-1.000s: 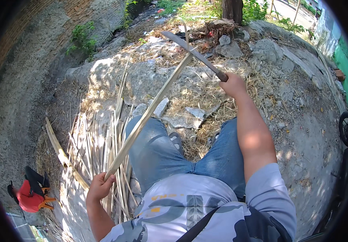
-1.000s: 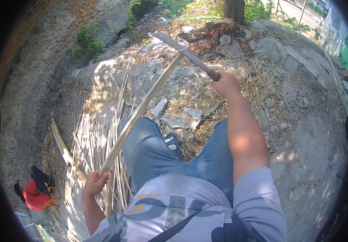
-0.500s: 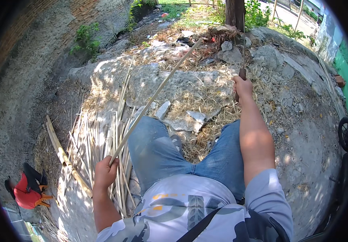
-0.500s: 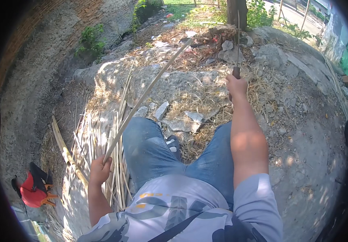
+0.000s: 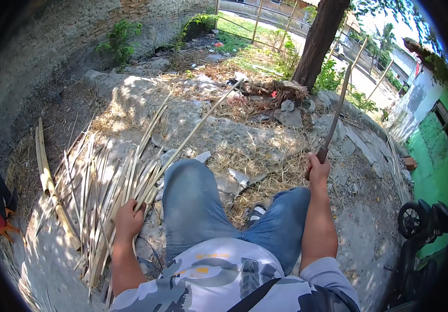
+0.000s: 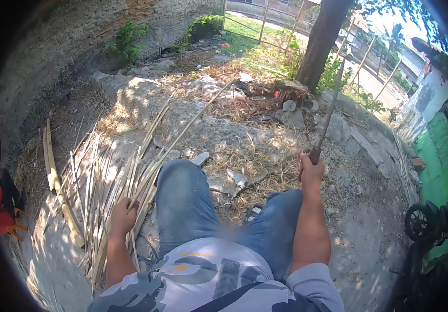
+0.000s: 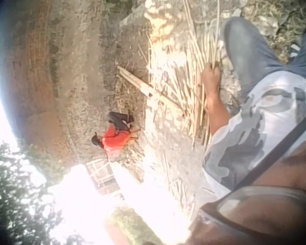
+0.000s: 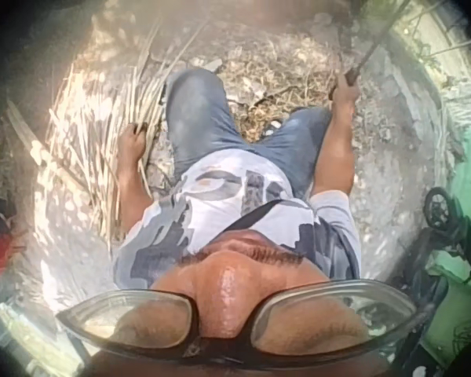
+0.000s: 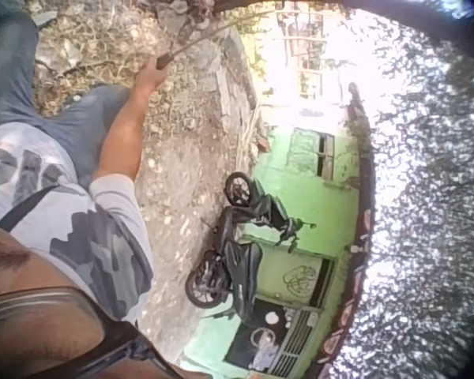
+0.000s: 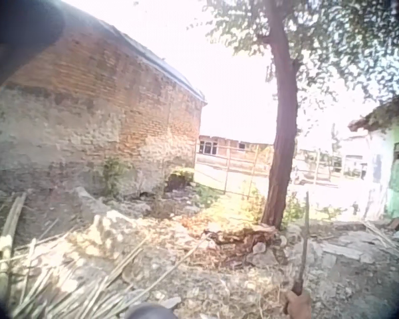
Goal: The person shaves bamboo strips using a knife, whittling down the sticks and picking up new strips from the pile to scrape.
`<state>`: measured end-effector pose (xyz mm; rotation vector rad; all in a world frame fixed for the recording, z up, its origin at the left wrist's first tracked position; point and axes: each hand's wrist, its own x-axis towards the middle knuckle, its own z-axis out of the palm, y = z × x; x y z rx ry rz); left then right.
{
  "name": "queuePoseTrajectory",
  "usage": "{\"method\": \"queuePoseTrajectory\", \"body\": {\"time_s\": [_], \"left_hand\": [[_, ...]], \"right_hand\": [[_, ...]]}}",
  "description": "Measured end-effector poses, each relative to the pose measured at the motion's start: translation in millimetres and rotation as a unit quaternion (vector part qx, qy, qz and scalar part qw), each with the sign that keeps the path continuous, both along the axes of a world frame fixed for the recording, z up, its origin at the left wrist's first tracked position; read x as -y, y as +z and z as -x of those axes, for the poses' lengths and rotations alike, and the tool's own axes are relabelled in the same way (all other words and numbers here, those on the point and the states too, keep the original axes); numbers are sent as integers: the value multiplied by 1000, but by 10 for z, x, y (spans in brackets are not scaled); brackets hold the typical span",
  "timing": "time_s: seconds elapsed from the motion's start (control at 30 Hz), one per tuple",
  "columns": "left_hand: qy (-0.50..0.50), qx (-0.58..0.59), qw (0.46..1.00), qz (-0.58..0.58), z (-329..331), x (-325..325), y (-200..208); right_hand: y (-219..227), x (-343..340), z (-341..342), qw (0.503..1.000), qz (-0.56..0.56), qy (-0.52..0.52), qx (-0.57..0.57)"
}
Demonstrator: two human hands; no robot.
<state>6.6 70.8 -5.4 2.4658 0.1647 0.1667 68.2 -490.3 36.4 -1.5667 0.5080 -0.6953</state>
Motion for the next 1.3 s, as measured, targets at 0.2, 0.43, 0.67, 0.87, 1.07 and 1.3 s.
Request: {"method": "queuePoseTrajectory", "body": {"time_s": [0.2, 0.43, 0.67, 0.87, 1.07, 1.3], "left_hand": [[15, 37, 998, 45, -37, -67, -251], [46, 46, 991, 114, -174, 160, -292], [55, 79, 986, 138, -230, 448, 13], [21, 168, 981, 92, -295, 517, 266], [2, 127, 976, 176, -128, 616, 530], [-60, 161, 941, 292, -172, 953, 1100]], "right_hand": [[297, 3, 935, 992, 110, 48, -25], [444, -137, 1422, 992, 107, 60, -17], [59, 115, 1532, 994, 61, 90, -24], [-205, 207, 1542, 987, 10, 156, -44], [-303, 368, 1650, 982, -51, 183, -11], [-462, 532, 1896, 987, -62, 146, 23]]}}
